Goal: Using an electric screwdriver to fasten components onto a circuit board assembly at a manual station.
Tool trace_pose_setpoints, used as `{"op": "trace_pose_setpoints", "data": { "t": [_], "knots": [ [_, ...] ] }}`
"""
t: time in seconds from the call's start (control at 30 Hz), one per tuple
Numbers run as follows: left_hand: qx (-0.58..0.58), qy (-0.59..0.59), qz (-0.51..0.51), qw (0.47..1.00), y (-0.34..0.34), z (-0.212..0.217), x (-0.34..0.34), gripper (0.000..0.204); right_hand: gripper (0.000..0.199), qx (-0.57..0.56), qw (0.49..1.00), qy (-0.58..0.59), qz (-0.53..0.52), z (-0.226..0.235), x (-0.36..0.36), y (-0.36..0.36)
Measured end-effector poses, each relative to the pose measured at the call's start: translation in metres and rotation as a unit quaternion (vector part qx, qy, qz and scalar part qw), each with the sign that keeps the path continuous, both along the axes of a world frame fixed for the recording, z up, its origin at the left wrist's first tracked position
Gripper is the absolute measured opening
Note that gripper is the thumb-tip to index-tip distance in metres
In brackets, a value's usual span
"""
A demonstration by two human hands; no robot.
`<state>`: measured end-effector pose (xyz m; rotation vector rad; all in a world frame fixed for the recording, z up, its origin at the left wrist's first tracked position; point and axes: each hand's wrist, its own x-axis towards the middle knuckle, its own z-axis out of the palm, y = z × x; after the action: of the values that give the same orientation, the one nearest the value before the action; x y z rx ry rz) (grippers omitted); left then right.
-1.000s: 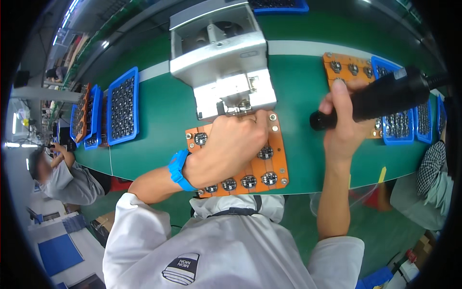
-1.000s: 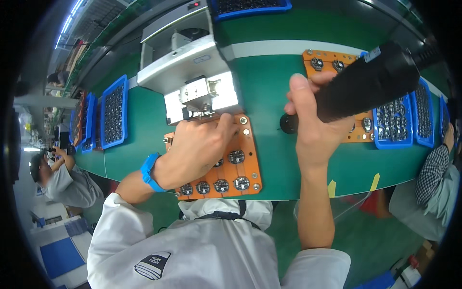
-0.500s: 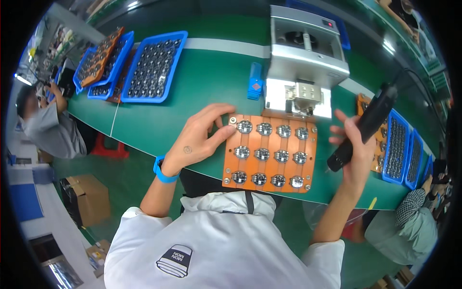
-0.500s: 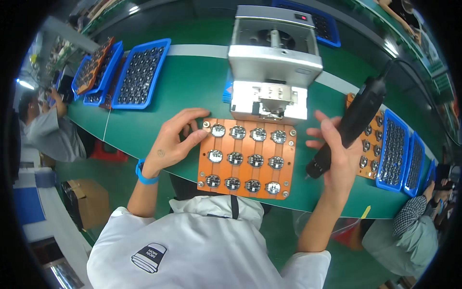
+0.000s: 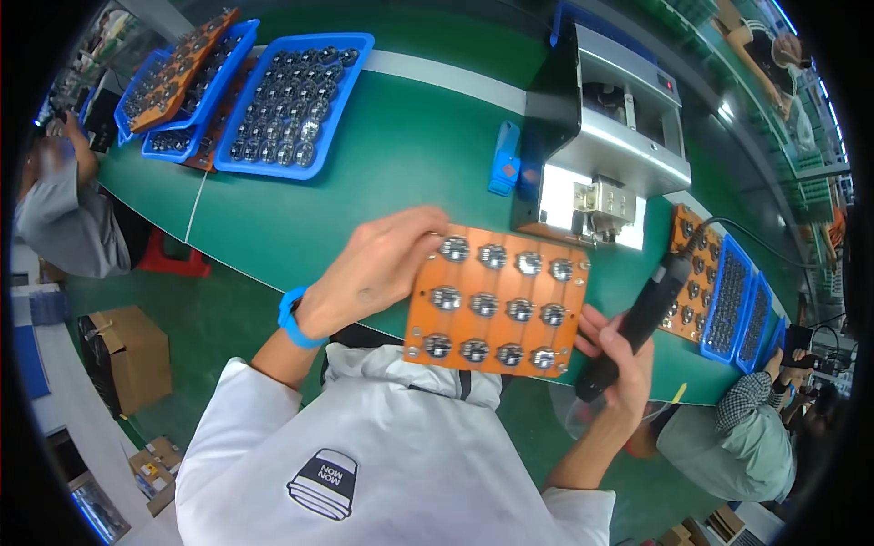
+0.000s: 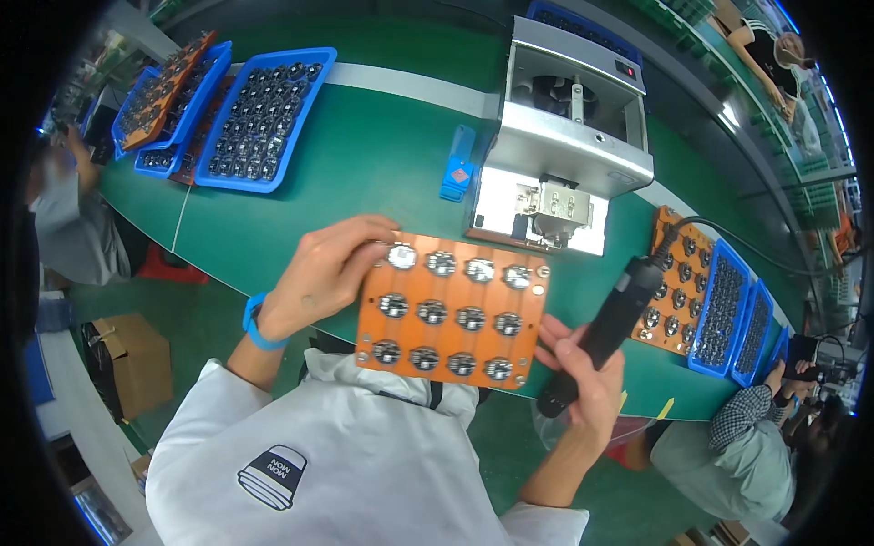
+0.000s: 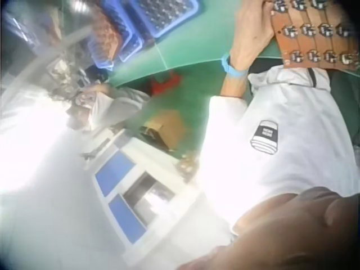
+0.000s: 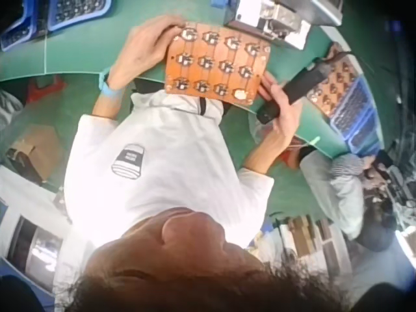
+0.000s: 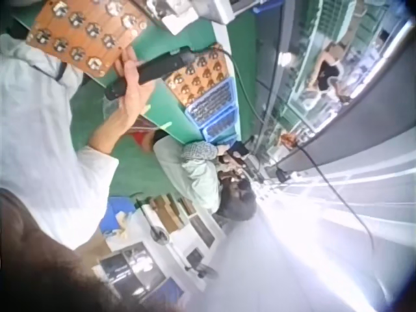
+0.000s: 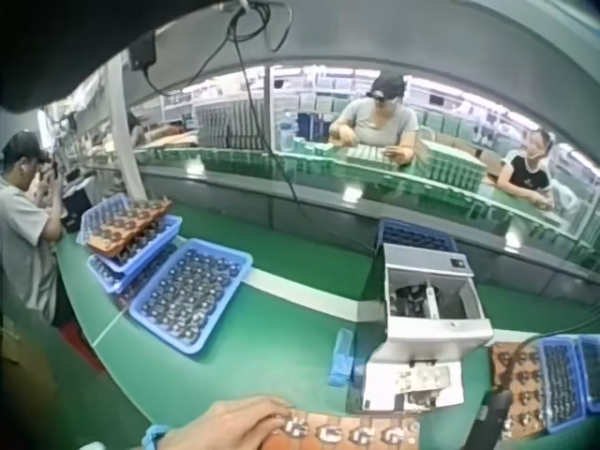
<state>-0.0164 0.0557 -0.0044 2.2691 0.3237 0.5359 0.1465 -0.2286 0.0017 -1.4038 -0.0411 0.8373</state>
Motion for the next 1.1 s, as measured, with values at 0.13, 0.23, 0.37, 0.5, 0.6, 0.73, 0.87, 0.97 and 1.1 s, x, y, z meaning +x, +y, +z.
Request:
{"op": "trace_pose_setpoints", "data": {
  "t": [0.13,0.23,0.37,0.5,0.6,0.73,0.87,0.97,1.1],
  "knots": [
    [0.010,0.015,0.072,0.997,-0.003,0.004,-0.024,0.011,0.026,0.045,0.998,0.029,0.045,-0.002,-0.010,0.012],
    [0.022,0.023,0.116,0.993,0.000,0.007,-0.041,0.012,0.026,0.084,0.993,0.007,0.078,0.000,-0.021,0.030],
    [0.009,0.038,0.154,0.987,0.004,0.010,-0.061,0.013,0.030,0.093,0.991,-0.010,0.098,0.000,-0.025,0.032],
    [0.015,0.018,0.207,0.978,0.011,0.009,-0.066,0.010,0.032,0.094,0.991,-0.077,0.054,0.015,-0.006,0.020],
    [0.030,0.011,0.199,0.980,0.020,0.009,-0.057,0.010,0.034,0.101,0.986,-0.133,0.023,0.026,0.014,0.016],
    [0.019,0.039,0.157,0.987,0.021,0.021,-0.051,0.011,0.029,0.189,0.957,-0.222,0.001,0.045,0.039,0.018],
    [0.026,0.019,0.165,0.986,0.006,0.012,-0.072,0.010,0.062,0.411,0.891,-0.184,0.061,0.075,0.062,0.043],
    [0.010,0.019,0.204,0.979,-0.011,0.014,-0.079,0.008,0.076,0.452,0.862,-0.216,0.078,0.101,0.069,0.064],
    [0.021,0.025,0.205,0.978,-0.009,0.015,-0.077,0.005,0.079,0.384,0.858,-0.342,0.011,0.116,0.062,0.092]
  ]
}}
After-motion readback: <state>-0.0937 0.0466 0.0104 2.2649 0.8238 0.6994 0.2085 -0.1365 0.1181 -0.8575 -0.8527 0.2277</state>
